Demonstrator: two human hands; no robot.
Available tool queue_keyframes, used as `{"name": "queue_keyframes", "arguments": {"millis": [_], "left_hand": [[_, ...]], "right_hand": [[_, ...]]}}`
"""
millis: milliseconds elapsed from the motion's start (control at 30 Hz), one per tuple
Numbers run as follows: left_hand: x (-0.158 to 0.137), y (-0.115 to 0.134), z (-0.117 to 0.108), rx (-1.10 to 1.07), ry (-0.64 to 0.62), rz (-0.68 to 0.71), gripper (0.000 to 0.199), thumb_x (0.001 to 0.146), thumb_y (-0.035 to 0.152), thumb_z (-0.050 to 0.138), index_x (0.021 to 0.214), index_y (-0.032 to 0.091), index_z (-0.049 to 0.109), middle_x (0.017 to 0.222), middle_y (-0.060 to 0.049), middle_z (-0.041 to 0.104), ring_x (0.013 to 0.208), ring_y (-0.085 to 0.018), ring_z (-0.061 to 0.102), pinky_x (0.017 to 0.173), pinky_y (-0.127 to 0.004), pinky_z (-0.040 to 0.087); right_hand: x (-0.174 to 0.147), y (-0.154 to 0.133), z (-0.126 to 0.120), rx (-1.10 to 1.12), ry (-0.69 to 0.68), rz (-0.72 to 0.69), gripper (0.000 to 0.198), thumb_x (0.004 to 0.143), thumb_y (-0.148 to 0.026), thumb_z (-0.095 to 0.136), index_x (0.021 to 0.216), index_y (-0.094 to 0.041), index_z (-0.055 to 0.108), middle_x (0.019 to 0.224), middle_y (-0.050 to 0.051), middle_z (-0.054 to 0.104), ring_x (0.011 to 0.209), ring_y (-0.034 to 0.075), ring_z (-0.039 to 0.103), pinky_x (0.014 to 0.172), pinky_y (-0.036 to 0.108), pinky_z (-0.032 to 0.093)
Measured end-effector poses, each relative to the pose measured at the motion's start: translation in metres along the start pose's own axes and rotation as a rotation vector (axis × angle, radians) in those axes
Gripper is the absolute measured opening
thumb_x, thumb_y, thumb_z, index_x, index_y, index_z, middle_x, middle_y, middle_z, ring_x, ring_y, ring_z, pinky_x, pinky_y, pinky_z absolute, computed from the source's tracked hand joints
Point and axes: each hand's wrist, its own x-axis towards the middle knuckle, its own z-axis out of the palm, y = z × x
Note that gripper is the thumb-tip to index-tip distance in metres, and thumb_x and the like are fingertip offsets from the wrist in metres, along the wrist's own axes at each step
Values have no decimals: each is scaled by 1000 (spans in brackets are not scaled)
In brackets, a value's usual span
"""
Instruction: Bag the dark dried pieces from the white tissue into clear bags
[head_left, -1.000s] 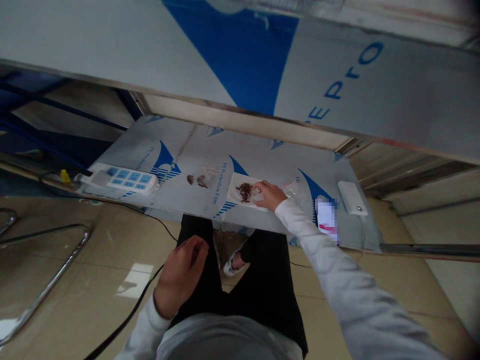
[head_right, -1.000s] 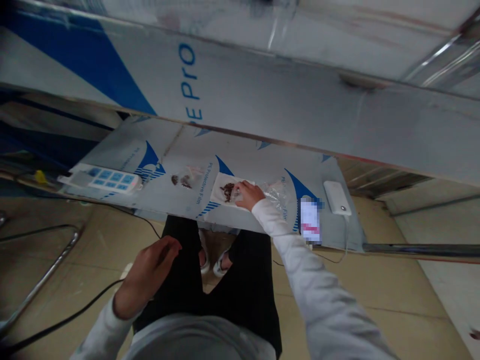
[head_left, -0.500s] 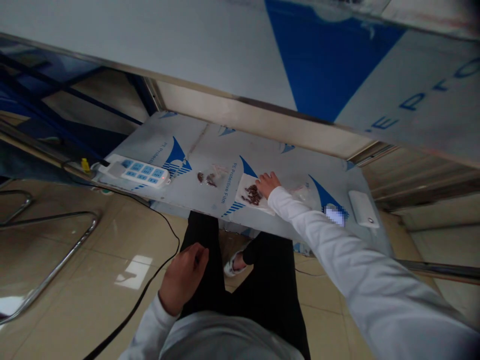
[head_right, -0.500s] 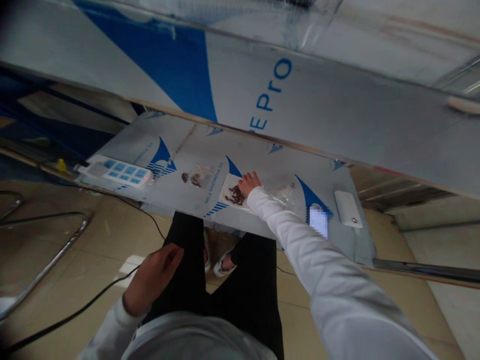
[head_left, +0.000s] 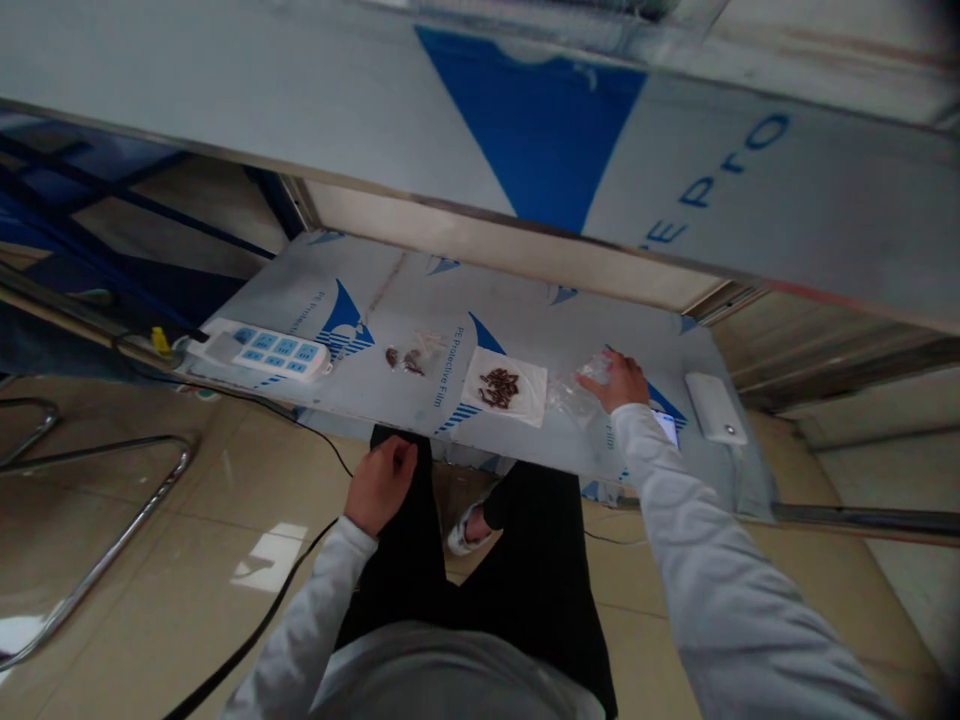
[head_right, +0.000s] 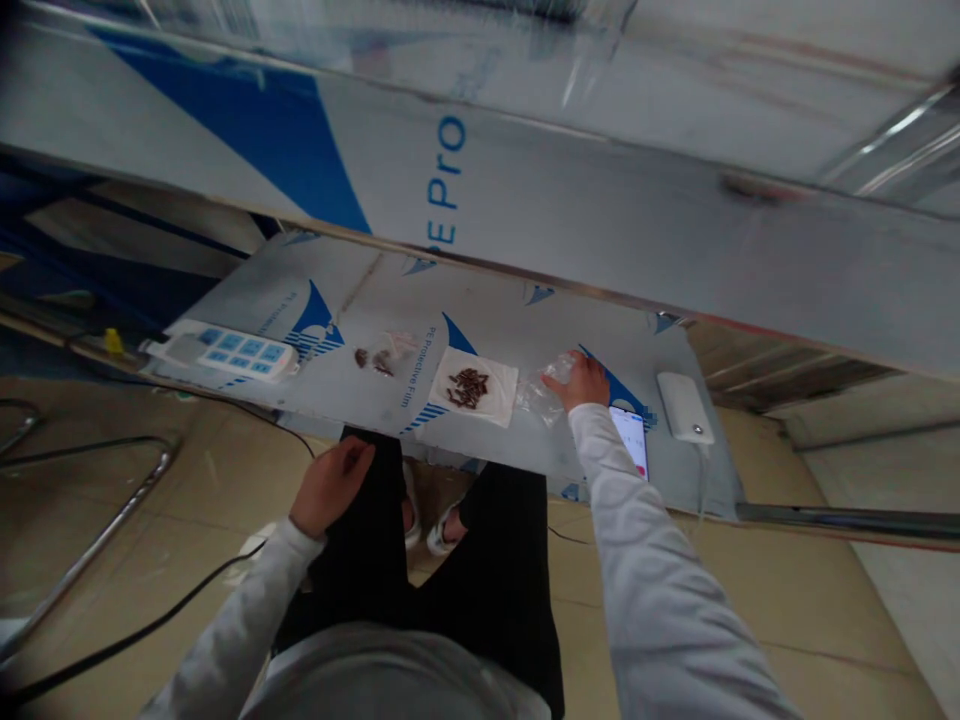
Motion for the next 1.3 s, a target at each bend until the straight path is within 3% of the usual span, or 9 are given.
{"name": "queue_keyframes", "arguments": {"millis": [167, 300, 467, 633, 767, 933, 1033, 1200, 1300], "left_hand": [[95, 23, 10, 90, 200, 9, 26, 89, 29, 41, 97, 15, 62, 95, -10, 69, 82, -19, 65, 77, -28, 45], [147, 28, 22, 187, 252, -18, 34, 84, 31, 50, 108, 10, 61, 113, -19, 64, 108, -30, 55, 88, -38, 41], [164, 27, 32, 287, 229, -20, 30, 81, 33, 51, 98, 11, 65, 110, -20, 65, 113, -35, 51, 91, -45, 36], [168, 27, 31, 344, 233, -45, 30, 82, 29, 45, 90, 10, 67, 97, -21, 68, 105, -33, 56, 89, -44, 34], [167, 31, 21, 316, 286, -88, 30, 81, 25, 44, 88, 9, 68, 89, -21, 69, 95, -32, 61, 87, -44, 35], [159, 37, 2, 148, 472, -140, 35, 84, 29, 41, 106, 15, 66, 108, -17, 66, 104, -29, 58, 88, -42, 37], [157, 35, -7, -14, 532, -187, 34, 83, 31, 45, 104, 15, 67, 103, -15, 67, 100, -28, 60, 85, -39, 41], [151, 31, -16, -355, 535, -217, 33, 78, 34, 51, 96, 12, 68, 88, -12, 70, 89, -24, 64, 82, -35, 45], [126, 42, -13, -597, 462, -160, 34, 80, 35, 46, 96, 11, 64, 89, -11, 69, 83, -18, 65, 76, -30, 49]], "right_hand": [[-16, 10, 33, 398, 117, 68, 91, 71, -58, 60, 136, 0, 34, 128, 29, 48, 120, 38, 46, 95, 46, 37], [-44, 31, 30, 571, 335, 139, 74, 83, -51, 48, 137, -4, 31, 138, 26, 40, 130, 31, 37, 103, 45, 32], [-131, 45, 22, 799, 560, 239, 48, 87, -44, 50, 126, -16, 49, 128, 15, 53, 120, 26, 50, 98, 46, 40], [-228, 13, 33, 931, 435, 320, 37, 85, -39, 55, 116, -19, 58, 117, 13, 61, 109, 27, 56, 90, 50, 47], [-279, -18, 38, 1003, 308, 292, 33, 86, -33, 53, 118, -24, 56, 118, 12, 61, 110, 28, 56, 91, 54, 46], [-284, -31, 27, 995, 275, 179, 30, 86, -30, 53, 115, -25, 58, 116, 11, 62, 109, 28, 57, 92, 53, 47], [-269, -29, 17, 982, 268, 145, 28, 86, -32, 53, 112, -25, 60, 115, 10, 63, 109, 28, 58, 93, 53, 47], [-250, -33, 7, 993, 238, 94, 25, 86, -34, 53, 108, -25, 63, 113, 9, 63, 109, 27, 58, 96, 51, 45], [-245, -45, 5, 1062, 171, 88, 25, 85, -35, 55, 105, -25, 65, 113, 9, 65, 107, 26, 59, 96, 50, 45]]}}
